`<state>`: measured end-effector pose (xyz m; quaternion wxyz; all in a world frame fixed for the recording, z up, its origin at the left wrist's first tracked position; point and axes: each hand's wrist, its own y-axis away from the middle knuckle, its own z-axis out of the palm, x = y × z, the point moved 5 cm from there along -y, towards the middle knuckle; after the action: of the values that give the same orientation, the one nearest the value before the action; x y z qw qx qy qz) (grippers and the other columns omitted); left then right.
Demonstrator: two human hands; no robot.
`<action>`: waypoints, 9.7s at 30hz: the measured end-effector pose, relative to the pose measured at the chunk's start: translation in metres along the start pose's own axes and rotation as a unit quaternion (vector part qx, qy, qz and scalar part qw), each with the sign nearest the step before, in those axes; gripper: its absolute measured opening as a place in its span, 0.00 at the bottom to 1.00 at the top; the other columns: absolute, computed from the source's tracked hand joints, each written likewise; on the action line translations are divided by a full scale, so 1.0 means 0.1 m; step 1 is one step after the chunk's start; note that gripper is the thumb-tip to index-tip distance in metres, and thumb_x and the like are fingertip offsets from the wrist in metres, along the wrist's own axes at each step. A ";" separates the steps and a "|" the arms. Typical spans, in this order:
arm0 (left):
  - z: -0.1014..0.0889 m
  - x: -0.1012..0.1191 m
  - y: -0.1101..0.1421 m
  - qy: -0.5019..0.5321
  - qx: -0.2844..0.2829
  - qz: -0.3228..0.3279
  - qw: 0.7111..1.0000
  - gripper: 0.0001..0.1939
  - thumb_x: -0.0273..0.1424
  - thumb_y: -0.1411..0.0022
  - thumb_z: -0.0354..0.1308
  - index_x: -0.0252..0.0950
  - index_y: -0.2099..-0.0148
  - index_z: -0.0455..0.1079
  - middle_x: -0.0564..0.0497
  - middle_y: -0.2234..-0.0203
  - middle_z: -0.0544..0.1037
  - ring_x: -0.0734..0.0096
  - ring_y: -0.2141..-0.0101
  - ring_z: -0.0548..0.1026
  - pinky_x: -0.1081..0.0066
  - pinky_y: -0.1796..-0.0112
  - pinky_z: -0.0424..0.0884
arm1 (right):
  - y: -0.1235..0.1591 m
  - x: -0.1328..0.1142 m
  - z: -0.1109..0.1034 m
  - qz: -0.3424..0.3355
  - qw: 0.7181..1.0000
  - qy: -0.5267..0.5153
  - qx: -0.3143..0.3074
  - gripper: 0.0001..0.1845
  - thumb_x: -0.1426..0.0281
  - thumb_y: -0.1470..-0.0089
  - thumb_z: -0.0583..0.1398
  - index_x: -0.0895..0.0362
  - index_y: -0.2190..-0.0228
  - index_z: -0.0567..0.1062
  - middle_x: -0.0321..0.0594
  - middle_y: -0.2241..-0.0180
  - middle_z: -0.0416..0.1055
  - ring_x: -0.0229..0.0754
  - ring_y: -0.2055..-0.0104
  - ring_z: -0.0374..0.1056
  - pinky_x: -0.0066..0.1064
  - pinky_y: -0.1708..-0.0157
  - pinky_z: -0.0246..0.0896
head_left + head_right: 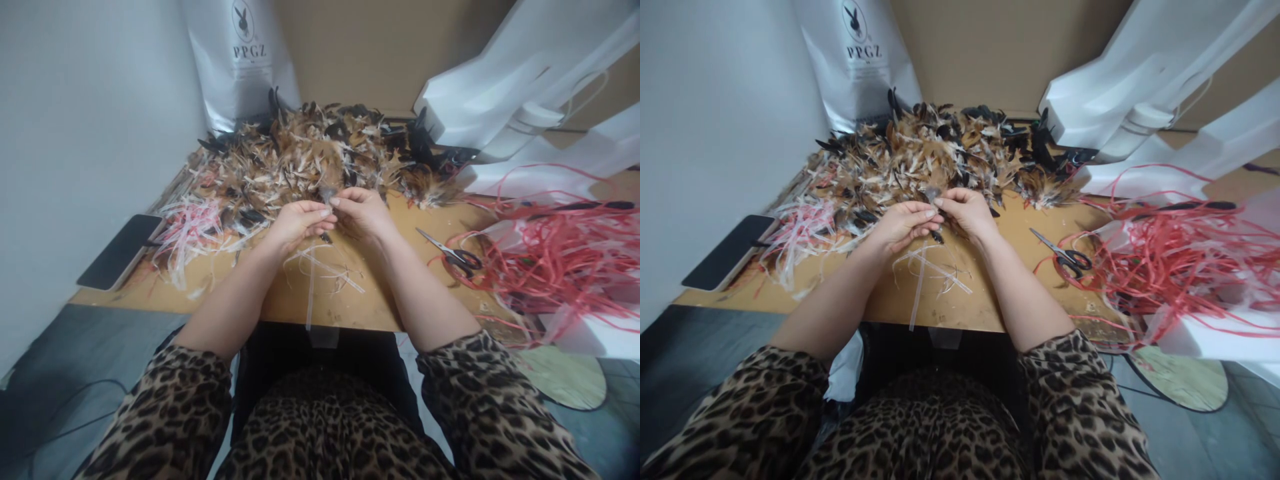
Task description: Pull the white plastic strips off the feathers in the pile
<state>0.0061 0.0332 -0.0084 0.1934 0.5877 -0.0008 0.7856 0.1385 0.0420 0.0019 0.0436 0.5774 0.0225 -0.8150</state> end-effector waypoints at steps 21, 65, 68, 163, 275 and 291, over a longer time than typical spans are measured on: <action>0.01 -0.02 -0.03 0.019 0.000 0.034 0.999 0.05 0.23 0.45 0.64 0.28 0.64 0.74 0.47 0.71 0.81 0.79 0.75 0.78 0.81 0.73 0.71 | 0.01 0.04 0.04 -0.025 1.000 0.003 0.009 0.18 0.63 0.69 0.73 0.56 0.78 0.72 0.32 0.80 0.70 0.34 0.77 0.66 0.29 0.75 0.63; -0.24 0.19 -0.07 0.044 0.091 0.111 0.989 0.07 0.27 0.49 0.68 0.31 0.67 0.75 0.49 0.71 0.81 0.84 0.76 0.74 0.84 0.76 0.67 | 0.07 -0.08 -0.03 -0.076 0.820 0.553 -0.127 0.02 0.72 0.57 0.64 0.56 0.78 0.77 0.36 0.78 0.73 0.36 0.76 0.63 0.30 0.72 0.55; -0.25 0.19 -0.06 0.040 0.100 0.106 0.989 0.08 0.28 0.50 0.68 0.30 0.67 0.75 0.48 0.70 0.81 0.84 0.77 0.74 0.84 0.76 0.66 | 0.08 -0.03 0.04 -0.091 0.797 0.587 -0.109 0.04 0.70 0.54 0.62 0.56 0.75 0.77 0.39 0.74 0.75 0.39 0.71 0.66 0.31 0.68 0.56; -0.02 0.08 -0.02 0.003 -0.003 0.066 0.998 0.04 0.24 0.46 0.65 0.28 0.68 0.75 0.49 0.77 0.79 0.83 0.81 0.73 0.83 0.77 0.68 | 0.06 -0.01 0.07 -0.045 0.996 0.059 0.039 0.21 0.59 0.67 0.72 0.55 0.79 0.68 0.29 0.83 0.65 0.31 0.81 0.59 0.25 0.80 0.53; 0.02 0.01 -0.03 0.159 0.002 0.025 0.987 0.02 0.20 0.41 0.60 0.28 0.67 0.73 0.50 0.75 0.79 0.84 0.77 0.76 0.85 0.75 0.69 | 0.03 0.15 0.08 0.011 0.995 -0.079 0.056 0.20 0.62 0.68 0.73 0.56 0.76 0.72 0.31 0.77 0.73 0.31 0.74 0.68 0.24 0.70 0.65; 0.05 0.02 -0.01 0.110 -0.018 0.021 0.994 0.02 0.21 0.44 0.64 0.26 0.66 0.75 0.49 0.76 0.79 0.84 0.79 0.74 0.86 0.76 0.69 | 0.05 0.07 0.06 -0.048 0.996 0.024 0.070 0.19 0.58 0.66 0.72 0.55 0.76 0.71 0.30 0.78 0.70 0.32 0.76 0.65 0.25 0.76 0.60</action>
<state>0.0102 0.0337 -0.0050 0.1864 0.4941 -0.0056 0.8492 0.1307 0.0365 -0.0025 -0.0368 0.5967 -0.0054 -0.8016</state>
